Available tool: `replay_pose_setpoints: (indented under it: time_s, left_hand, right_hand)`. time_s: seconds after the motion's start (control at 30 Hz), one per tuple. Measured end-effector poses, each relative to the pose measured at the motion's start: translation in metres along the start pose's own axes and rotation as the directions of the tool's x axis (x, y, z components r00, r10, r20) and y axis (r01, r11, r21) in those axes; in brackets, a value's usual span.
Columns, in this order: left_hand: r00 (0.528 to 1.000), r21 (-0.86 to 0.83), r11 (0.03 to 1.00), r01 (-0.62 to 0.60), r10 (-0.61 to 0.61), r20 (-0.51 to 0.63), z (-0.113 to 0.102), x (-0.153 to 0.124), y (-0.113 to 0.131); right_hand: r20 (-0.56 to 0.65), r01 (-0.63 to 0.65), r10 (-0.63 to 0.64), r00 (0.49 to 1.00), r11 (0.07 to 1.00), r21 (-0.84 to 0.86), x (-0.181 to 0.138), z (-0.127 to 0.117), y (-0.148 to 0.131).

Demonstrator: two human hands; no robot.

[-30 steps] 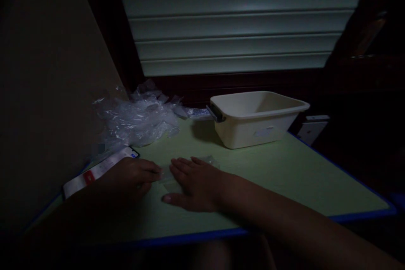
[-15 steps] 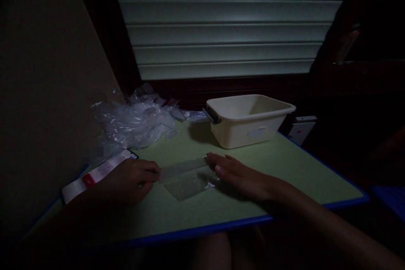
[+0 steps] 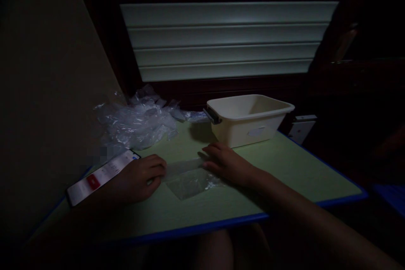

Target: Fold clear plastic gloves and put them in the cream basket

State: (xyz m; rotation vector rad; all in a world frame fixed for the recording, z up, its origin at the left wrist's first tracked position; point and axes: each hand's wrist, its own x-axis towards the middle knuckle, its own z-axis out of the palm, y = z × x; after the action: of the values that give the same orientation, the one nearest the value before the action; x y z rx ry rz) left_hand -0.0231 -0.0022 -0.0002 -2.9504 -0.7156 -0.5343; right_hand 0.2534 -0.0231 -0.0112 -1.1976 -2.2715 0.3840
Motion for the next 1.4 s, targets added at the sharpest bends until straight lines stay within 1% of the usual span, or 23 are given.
replay_pose_setpoints:
  time_s: [0.07,0.13,0.23,0.37,0.53,0.67,0.87,0.97,1.07,1.17,1.3,1.4]
  left_hand:
    - [1.0,0.0,1.0,-0.003,0.003,0.005,0.001,0.001,0.0]
    - [1.0,-0.006,1.0,-0.014,0.014,0.002,0.001,0.002,0.002]
    - [0.999,-0.021,0.999,-0.029,0.028,-0.044,0.004,0.004,0.005]
    - [0.993,-0.081,0.995,-0.051,0.042,-0.107,0.011,0.004,0.007]
    - [0.994,-0.138,0.989,-0.043,0.028,-0.106,0.015,0.004,0.006]
    - [0.994,-0.14,0.989,-0.043,0.028,-0.106,0.013,0.005,0.007]
    - [0.995,-0.138,0.99,-0.034,0.021,-0.099,0.014,0.004,0.008]
    - [0.995,-0.14,0.99,-0.032,0.019,-0.095,0.014,0.004,0.008]
    - [0.994,-0.142,0.989,-0.039,0.024,-0.104,0.014,0.005,0.008]
    - [0.994,-0.144,0.989,-0.038,0.023,-0.103,0.014,0.005,0.008]
    - [0.996,-0.15,0.988,-0.033,0.019,-0.092,0.013,0.005,0.008]
    - [0.995,-0.153,0.988,-0.038,0.023,-0.1,0.012,0.005,0.009]
  right_hand:
    - [0.02,-0.041,0.04,0.999,0.997,0.063,-0.005,-0.005,-0.006]
    - [0.07,-0.104,0.096,0.993,0.987,0.125,-0.011,-0.011,-0.01]
    - [0.141,-0.157,0.136,0.981,0.977,0.146,-0.019,-0.015,-0.011]
    - [0.196,-0.136,0.108,0.975,0.982,0.13,-0.023,-0.012,-0.011]
    - [0.219,-0.153,0.112,0.969,0.972,0.178,-0.015,-0.007,-0.013]
    - [0.228,-0.123,0.083,0.97,0.979,0.163,-0.01,-0.008,-0.016]
    - [0.168,-0.078,0.059,0.984,0.991,0.109,-0.002,-0.013,-0.031]
    - [0.166,-0.04,0.021,0.986,0.993,0.109,0.004,-0.007,-0.037]
    - [0.165,0.0,-0.011,0.986,0.998,0.066,0.01,0.003,-0.041]
    - [0.154,0.007,-0.015,0.988,0.999,0.053,0.011,0.007,-0.044]
    - [0.049,-0.001,-0.004,0.999,0.994,0.105,0.003,-0.003,-0.043]
    - [-0.021,-0.009,0.011,1.0,0.995,0.102,-0.007,-0.014,-0.038]
